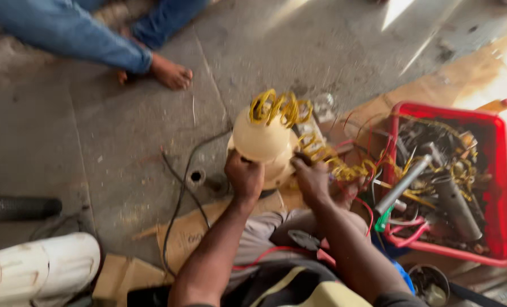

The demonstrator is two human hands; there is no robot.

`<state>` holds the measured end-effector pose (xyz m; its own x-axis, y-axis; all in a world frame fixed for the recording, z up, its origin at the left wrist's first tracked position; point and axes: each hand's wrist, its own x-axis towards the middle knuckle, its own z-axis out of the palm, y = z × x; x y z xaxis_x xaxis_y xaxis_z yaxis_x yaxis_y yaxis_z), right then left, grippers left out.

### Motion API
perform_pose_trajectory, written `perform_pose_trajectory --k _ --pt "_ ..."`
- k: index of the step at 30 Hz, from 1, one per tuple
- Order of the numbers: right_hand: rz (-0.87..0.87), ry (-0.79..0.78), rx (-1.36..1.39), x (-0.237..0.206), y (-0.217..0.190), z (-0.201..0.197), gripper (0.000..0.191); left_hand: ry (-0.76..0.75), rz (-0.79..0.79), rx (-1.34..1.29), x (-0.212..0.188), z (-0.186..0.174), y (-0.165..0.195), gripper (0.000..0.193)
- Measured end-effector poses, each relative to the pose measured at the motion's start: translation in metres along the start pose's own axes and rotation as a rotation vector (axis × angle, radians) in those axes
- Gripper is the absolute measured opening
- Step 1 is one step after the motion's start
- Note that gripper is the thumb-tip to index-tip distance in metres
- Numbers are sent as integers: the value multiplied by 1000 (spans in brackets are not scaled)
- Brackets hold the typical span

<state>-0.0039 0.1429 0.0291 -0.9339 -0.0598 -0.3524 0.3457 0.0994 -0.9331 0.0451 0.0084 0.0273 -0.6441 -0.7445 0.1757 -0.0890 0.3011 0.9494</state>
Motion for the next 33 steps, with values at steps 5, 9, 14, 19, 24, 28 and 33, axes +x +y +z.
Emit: perform_pose_trajectory --k 5,9,14,19,24,28,33 --pt "-69 -33 -198 3 9 -12 31 -43 212 -189 0 1 -4 24" --pt "305 -247 50 10 13 -12 40 -71 420 -16 9 -5 -6 25" --pt "489 -300 221 10 18 -12 45 -224 386 -69 22 -10 -21 16" --pt "358 -319 320 7 21 -11 49 -255 371 -199 31 -4 -23 17" --pt "369 -249 129 -14 15 -35 64 -270 162 -296 37 -9 -5 13" --pt "296 -444 180 -54 8 -83 70 -319 110 -348 1 -36 4 11" --pt "558 -651 -160 -90 15 -112 64 -331 -41 -522 -61 -67 -4 15"
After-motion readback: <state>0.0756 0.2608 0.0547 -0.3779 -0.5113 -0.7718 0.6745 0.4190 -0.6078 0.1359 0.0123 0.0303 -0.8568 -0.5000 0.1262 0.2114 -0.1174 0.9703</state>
